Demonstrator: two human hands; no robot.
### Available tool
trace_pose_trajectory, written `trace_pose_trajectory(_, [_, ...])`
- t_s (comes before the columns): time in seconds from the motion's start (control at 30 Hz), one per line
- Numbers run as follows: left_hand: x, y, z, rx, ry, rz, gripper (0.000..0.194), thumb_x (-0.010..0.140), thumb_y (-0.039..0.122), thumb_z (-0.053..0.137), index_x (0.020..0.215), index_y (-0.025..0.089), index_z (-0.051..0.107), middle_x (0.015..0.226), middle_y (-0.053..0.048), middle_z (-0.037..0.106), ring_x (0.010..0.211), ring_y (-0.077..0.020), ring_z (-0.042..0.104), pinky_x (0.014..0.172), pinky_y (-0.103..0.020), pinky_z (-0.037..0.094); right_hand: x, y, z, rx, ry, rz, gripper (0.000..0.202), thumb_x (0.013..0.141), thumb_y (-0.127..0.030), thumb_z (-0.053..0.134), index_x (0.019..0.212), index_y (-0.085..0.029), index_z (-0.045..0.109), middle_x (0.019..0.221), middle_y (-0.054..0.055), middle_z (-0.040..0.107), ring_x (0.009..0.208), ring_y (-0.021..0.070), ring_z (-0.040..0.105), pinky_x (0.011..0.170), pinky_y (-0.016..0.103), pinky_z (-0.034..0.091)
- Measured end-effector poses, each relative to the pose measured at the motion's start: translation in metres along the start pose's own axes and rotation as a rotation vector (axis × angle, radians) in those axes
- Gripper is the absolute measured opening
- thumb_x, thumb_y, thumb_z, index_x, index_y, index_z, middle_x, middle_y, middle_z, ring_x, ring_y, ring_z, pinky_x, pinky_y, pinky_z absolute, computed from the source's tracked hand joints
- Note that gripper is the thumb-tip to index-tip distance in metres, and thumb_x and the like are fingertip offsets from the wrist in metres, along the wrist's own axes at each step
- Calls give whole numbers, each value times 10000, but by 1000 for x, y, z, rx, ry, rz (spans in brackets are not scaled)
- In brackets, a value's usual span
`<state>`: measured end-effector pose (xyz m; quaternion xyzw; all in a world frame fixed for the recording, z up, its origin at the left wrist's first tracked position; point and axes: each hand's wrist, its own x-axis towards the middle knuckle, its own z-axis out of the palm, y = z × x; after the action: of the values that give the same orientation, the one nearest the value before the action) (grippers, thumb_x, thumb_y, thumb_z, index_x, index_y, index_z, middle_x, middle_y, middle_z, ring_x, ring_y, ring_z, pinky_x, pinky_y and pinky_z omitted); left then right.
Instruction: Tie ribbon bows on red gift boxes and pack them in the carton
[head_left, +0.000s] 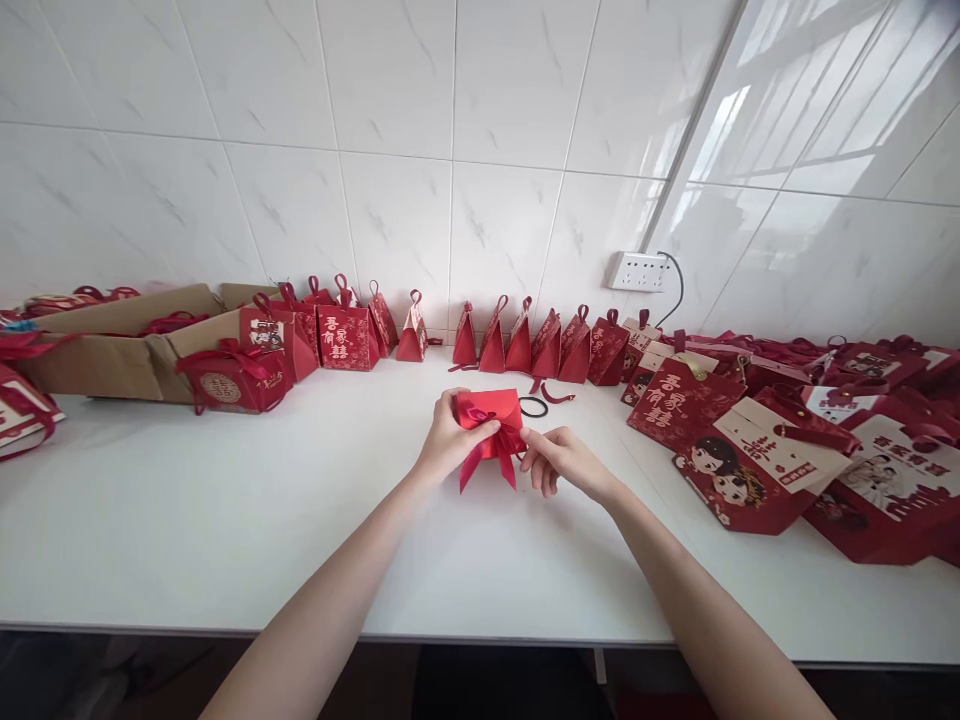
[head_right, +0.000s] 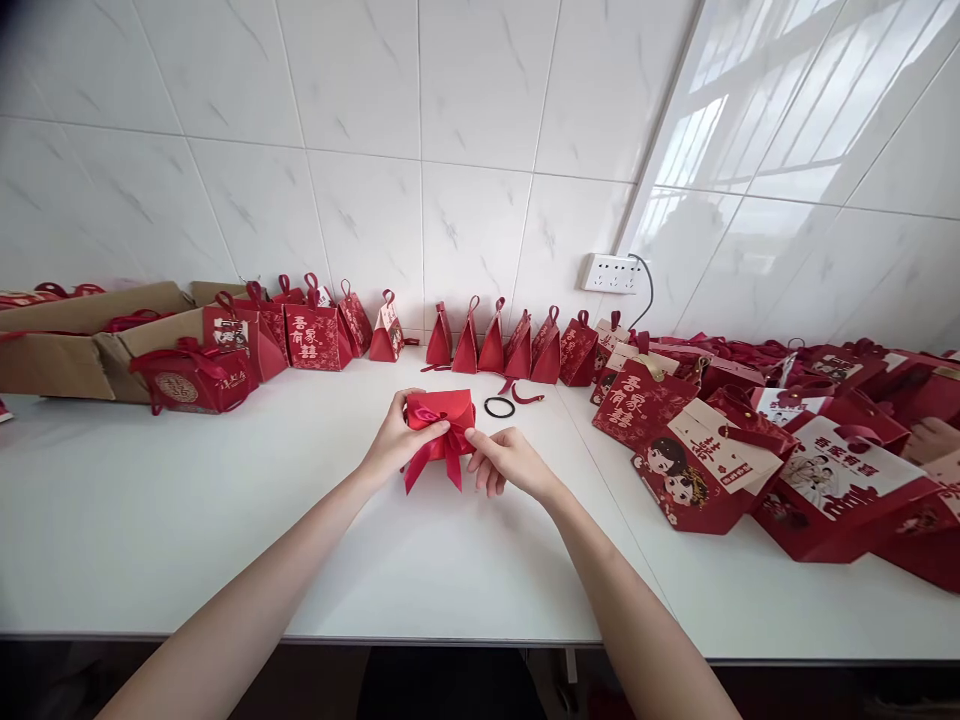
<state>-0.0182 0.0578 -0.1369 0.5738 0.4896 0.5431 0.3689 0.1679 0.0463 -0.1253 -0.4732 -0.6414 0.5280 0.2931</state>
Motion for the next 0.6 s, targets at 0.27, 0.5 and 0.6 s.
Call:
trace_pose_trajectory(0.27, [0,1,-1,-7,-8,7,505,664,299,726,1068,219,434,1144,-70,527,1109,-225,513,923,-358,405,-2,-3,3,90,-92,16,474,714,-593,629,632,-126,620,572,42,668,369,86,558,368,188,430])
trace_pose_trajectory(0.5, [0,-1,-2,-9,-21,-1,545,657,318,736,1094,227,424,1159,-69,517,1117,-230,513,933,-369,404,1,-2,3,85,3,-70,367,716,-496,661,637,-159,536,511,-22,605,359,83,551,357,180,423])
trace_pose_trajectory(0.6, [0,-2,-3,-30,-63,9,560,648,321,745,1093,231,417,1165,-65,516,1110,-224,520,937,-366,408,3,-1,0,150,73,-124,365,715,-490,655,633,-173,494,489,-46,566,341,79,532,344,181,409])
